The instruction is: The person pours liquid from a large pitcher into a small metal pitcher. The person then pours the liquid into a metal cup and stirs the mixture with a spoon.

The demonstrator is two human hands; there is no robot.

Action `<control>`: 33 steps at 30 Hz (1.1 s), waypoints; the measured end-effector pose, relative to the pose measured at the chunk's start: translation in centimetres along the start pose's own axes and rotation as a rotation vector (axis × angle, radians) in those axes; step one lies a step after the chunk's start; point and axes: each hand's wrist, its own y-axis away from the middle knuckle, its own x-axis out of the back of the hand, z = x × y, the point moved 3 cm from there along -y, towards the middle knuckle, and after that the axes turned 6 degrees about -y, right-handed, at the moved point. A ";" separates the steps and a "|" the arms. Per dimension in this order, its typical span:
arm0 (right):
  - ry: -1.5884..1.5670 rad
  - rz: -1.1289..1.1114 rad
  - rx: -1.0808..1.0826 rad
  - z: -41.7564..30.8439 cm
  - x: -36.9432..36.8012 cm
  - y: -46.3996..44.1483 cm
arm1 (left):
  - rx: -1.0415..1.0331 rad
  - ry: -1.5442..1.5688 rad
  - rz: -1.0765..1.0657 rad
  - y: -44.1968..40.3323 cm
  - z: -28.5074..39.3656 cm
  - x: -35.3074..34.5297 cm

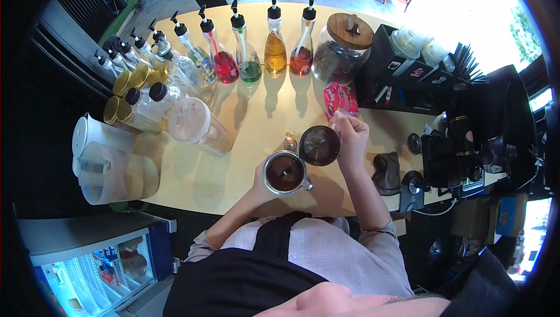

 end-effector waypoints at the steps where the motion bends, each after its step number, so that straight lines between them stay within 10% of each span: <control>1: 0.001 0.000 -0.001 0.2 0.1 0.0 | -0.017 -0.006 -0.002 0.0 0.0 0.0; 33: 0.171 -0.119 0.097 -0.3 0.1 -0.5 | -0.028 -0.026 -0.015 -0.3 0.4 -0.1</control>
